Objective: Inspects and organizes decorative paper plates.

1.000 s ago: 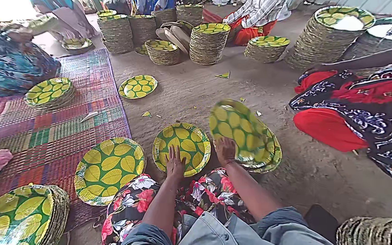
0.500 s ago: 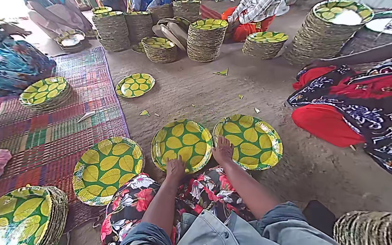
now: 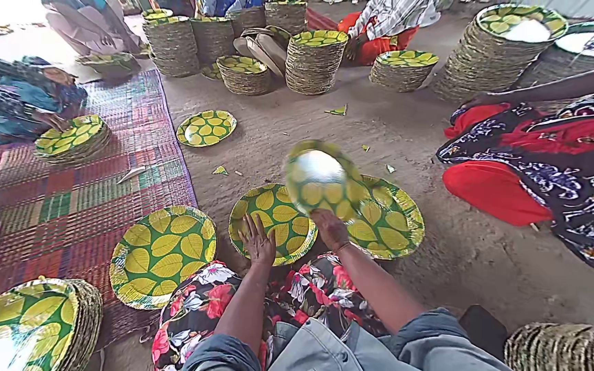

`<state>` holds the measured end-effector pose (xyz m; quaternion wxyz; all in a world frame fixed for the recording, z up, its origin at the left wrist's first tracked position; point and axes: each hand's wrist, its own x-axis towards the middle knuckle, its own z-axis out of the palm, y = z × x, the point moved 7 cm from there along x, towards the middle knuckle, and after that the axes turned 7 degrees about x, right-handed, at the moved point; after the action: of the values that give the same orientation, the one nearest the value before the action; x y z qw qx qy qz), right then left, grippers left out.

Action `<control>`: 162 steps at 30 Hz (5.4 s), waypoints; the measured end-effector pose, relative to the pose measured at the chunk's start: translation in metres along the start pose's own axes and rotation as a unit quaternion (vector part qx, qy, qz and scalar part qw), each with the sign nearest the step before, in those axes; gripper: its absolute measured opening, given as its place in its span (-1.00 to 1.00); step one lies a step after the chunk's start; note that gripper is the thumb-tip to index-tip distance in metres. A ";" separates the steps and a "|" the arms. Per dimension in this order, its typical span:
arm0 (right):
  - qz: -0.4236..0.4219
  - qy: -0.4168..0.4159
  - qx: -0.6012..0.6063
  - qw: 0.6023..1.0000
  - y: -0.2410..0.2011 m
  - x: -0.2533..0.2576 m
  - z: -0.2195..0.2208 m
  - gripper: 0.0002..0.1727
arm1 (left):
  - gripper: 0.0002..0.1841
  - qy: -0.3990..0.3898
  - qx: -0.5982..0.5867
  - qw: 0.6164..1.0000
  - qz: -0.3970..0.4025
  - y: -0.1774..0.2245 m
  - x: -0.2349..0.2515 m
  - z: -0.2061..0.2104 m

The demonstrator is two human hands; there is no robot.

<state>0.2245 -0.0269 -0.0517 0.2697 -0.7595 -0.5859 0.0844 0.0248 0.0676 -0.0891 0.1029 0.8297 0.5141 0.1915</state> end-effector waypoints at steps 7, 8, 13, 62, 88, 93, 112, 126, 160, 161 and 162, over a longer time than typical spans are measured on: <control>0.027 -0.252 -0.046 0.966 0.000 0.000 0.045 -0.58 | -0.28 -0.323 0.085 0.942 0.045 -0.001 -0.020 0.038; 0.081 -0.200 -0.055 0.975 0.006 0.003 0.033 -0.55 | -0.24 -0.379 0.103 0.919 0.038 -0.002 -0.026 0.046; 0.337 -0.144 -0.096 0.925 0.045 -0.005 0.008 -0.50 | -0.21 -0.387 0.104 0.916 0.024 -0.001 -0.024 0.050; -0.076 -0.320 -0.049 0.943 -0.011 -0.008 0.063 -0.64 | -0.34 -0.209 0.065 0.973 0.072 0.007 -0.010 0.024; 0.108 0.114 -0.022 0.987 0.013 0.002 -0.017 -0.61 | -0.28 -0.317 0.004 0.948 0.013 -0.002 -0.011 0.039; -0.133 -0.123 -0.011 0.983 -0.040 -0.010 0.031 -0.62 | -0.37 -0.012 -0.174 0.960 -0.220 -0.041 0.000 -0.004; 0.175 -0.132 -0.027 0.975 0.034 0.006 0.037 -0.45 | -0.43 -0.028 -0.513 0.719 -0.467 -0.067 -0.021 0.010; 0.232 -0.018 0.050 0.971 0.043 -0.001 0.016 -0.46 | -0.24 0.333 -0.602 0.486 -0.539 -0.131 -0.037 -0.108; 0.171 0.105 -0.067 0.977 0.032 0.010 -0.009 -0.58 | -0.42 -0.220 -0.277 0.911 -0.211 -0.015 0.009 -0.006; 0.085 0.110 -0.056 0.989 0.015 0.010 -0.008 -0.63 | -0.34 -0.171 -0.215 0.945 -0.175 -0.011 0.011 -0.018; 0.009 0.089 -0.046 0.995 0.001 0.009 -0.002 -0.67 | -0.29 -0.097 -0.153 0.975 -0.127 -0.006 0.014 -0.031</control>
<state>0.2289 -0.0197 -0.0490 0.2850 -0.7807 -0.5561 -0.0081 0.0127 0.0815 -0.0606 0.3018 0.7465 0.5674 0.1723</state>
